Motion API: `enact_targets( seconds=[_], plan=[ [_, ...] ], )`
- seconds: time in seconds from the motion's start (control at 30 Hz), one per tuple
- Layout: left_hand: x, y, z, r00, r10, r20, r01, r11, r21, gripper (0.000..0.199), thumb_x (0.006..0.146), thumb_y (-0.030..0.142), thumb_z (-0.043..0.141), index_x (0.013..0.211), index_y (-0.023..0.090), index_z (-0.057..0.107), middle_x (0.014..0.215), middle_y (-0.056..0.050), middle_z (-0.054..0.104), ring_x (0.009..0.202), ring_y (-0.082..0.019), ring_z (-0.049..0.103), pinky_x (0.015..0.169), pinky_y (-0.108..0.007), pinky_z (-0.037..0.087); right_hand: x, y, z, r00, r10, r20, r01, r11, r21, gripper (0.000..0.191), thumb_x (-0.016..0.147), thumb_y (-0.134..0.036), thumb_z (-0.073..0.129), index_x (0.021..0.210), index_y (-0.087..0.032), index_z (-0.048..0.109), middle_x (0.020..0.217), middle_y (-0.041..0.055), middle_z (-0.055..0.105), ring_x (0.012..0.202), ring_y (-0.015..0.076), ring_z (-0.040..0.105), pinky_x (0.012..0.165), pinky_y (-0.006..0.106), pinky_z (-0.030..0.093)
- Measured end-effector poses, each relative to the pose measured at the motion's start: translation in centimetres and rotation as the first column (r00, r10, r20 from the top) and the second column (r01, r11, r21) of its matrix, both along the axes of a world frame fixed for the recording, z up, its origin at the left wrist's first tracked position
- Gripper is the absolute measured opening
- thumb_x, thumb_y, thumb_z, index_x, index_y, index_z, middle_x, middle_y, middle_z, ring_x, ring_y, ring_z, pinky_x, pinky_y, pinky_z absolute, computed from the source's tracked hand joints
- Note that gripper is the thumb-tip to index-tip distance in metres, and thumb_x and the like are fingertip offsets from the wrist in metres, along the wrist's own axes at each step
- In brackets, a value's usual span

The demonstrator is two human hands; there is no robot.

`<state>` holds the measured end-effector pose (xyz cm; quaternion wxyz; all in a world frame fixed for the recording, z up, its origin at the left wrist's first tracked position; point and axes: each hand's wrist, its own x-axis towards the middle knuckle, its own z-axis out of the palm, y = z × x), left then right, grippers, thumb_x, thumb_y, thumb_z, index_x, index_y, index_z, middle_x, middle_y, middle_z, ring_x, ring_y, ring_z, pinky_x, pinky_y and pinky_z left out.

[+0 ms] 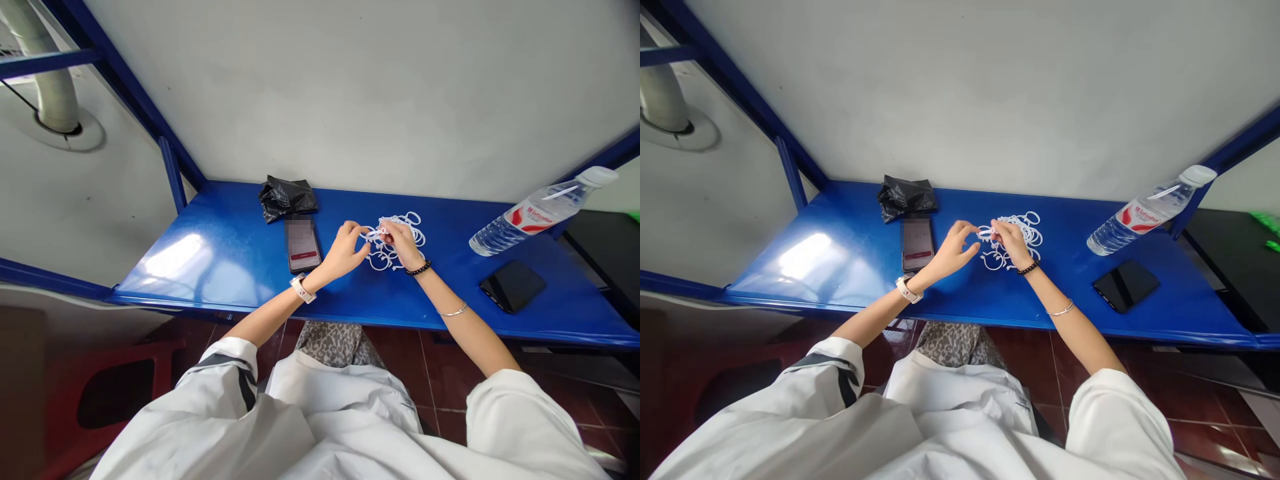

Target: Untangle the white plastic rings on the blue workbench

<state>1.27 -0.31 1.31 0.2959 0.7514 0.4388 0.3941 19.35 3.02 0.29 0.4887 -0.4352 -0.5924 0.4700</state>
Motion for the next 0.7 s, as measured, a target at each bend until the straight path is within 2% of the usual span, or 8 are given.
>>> enact_targets(
  seconds=[0.07, 0.17, 0.27, 0.37, 0.43, 0.5, 0.57, 0.7],
  plan=[
    [-1.1, -0.3, 0.1, 0.961, 0.117, -0.251, -0.072, 0.981, 0.181, 0.041, 0.091, 0.026, 0.053, 0.130, 0.015, 0.051, 0.136, -0.019, 0.050, 0.131, -0.031, 0.044, 0.096, -0.044, 0.049, 1.1, 0.0, 0.4, 0.986, -0.157, 0.048, 0.150, 0.982, 0.113, 0.049, 0.085, -0.064, 0.059, 0.062, -0.020, 0.053, 0.059, -0.0012, 0.052, 0.052, 0.0107, 0.040, 0.050, 0.025, 0.032],
    [-3.3, -1.6, -0.5, 0.841, 0.251, -0.479, -0.159, 0.961, 0.225, 0.065, 0.091, 0.035, 0.059, 0.147, 0.015, 0.035, 0.142, -0.023, 0.045, 0.139, -0.038, 0.039, 0.098, -0.051, 0.050, 2.4, -0.2, 1.1, 0.915, -0.348, 0.204, 0.268, 0.902, 0.340, 0.047, 0.094, -0.054, 0.051, 0.061, -0.021, 0.052, 0.060, 0.0003, 0.054, 0.056, 0.0135, 0.046, 0.055, 0.028, 0.036],
    [-6.0, -3.5, -1.9, 0.719, 0.338, -0.607, -0.286, 0.940, 0.184, 0.085, 0.088, 0.046, 0.065, 0.155, 0.016, 0.023, 0.153, -0.027, 0.035, 0.145, -0.045, 0.029, 0.101, -0.057, 0.047, 2.8, -0.2, 1.2, 0.795, -0.438, 0.419, 0.191, 0.837, 0.512, 0.042, 0.097, -0.044, 0.046, 0.063, -0.021, 0.052, 0.065, 0.0025, 0.057, 0.060, 0.0161, 0.050, 0.060, 0.031, 0.038],
    [-8.5, -4.8, -3.3, 0.645, 0.388, -0.658, -0.416, 0.901, 0.124, 0.102, 0.084, 0.055, 0.068, 0.158, 0.013, 0.012, 0.159, -0.033, 0.021, 0.148, -0.048, 0.024, 0.104, -0.060, 0.043, 2.2, 0.1, 0.5, 0.709, -0.361, 0.606, -0.017, 0.850, 0.526, 0.033, 0.097, -0.036, 0.044, 0.071, -0.021, 0.056, 0.076, 0.0063, 0.063, 0.071, 0.0203, 0.055, 0.066, 0.033, 0.042],
    [-9.6, -4.9, -3.8, 0.633, 0.398, -0.664, -0.460, 0.883, 0.091, 0.111, 0.081, 0.060, 0.069, 0.159, 0.008, 0.007, 0.156, -0.036, 0.026, 0.146, -0.048, 0.028, 0.109, -0.062, 0.038, 1.7, 0.2, -0.1, 0.661, -0.291, 0.692, -0.149, 0.853, 0.501, 0.028, 0.098, -0.032, 0.044, 0.076, -0.021, 0.059, 0.083, 0.0085, 0.066, 0.081, 0.0236, 0.058, 0.075, 0.037, 0.045],
    [-10.3, -4.4, -4.0, 0.668, 0.353, -0.655, -0.425, 0.904, 0.053, 0.115, 0.080, 0.061, 0.070, 0.159, 0.008, 0.005, 0.153, -0.034, 0.033, 0.146, -0.045, 0.032, 0.112, -0.060, 0.035, 1.3, 0.2, -0.6, 0.609, -0.258, 0.750, -0.230, 0.847, 0.478, 0.027, 0.098, -0.029, 0.043, 0.081, -0.021, 0.063, 0.090, 0.0100, 0.069, 0.090, 0.0267, 0.058, 0.083, 0.042, 0.045],
    [-10.7, -3.4, -4.0, 0.716, 0.308, -0.627, -0.368, 0.929, 0.037, 0.117, 0.079, 0.060, 0.071, 0.159, 0.010, 0.002, 0.154, -0.032, 0.035, 0.145, -0.043, 0.034, 0.112, -0.057, 0.037, 1.1, 0.1, -1.0, 0.565, -0.244, 0.788, -0.269, 0.848, 0.456, 0.027, 0.098, -0.028, 0.044, 0.087, -0.020, 0.067, 0.097, 0.0114, 0.071, 0.098, 0.0298, 0.057, 0.088, 0.047, 0.044],
    [-11.5, -1.2, -4.2, 0.747, 0.280, -0.603, -0.332, 0.943, 0.027, 0.118, 0.079, 0.062, 0.069, 0.160, 0.013, -0.001, 0.157, -0.030, 0.031, 0.147, -0.044, 0.030, 0.113, -0.060, 0.034, 0.7, -0.1, -1.6, 0.513, -0.201, 0.834, -0.316, 0.860, 0.402, 0.025, 0.096, -0.028, 0.047, 0.101, -0.019, 0.070, 0.108, 0.0131, 0.071, 0.108, 0.0331, 0.055, 0.091, 0.051, 0.044]
  ],
)
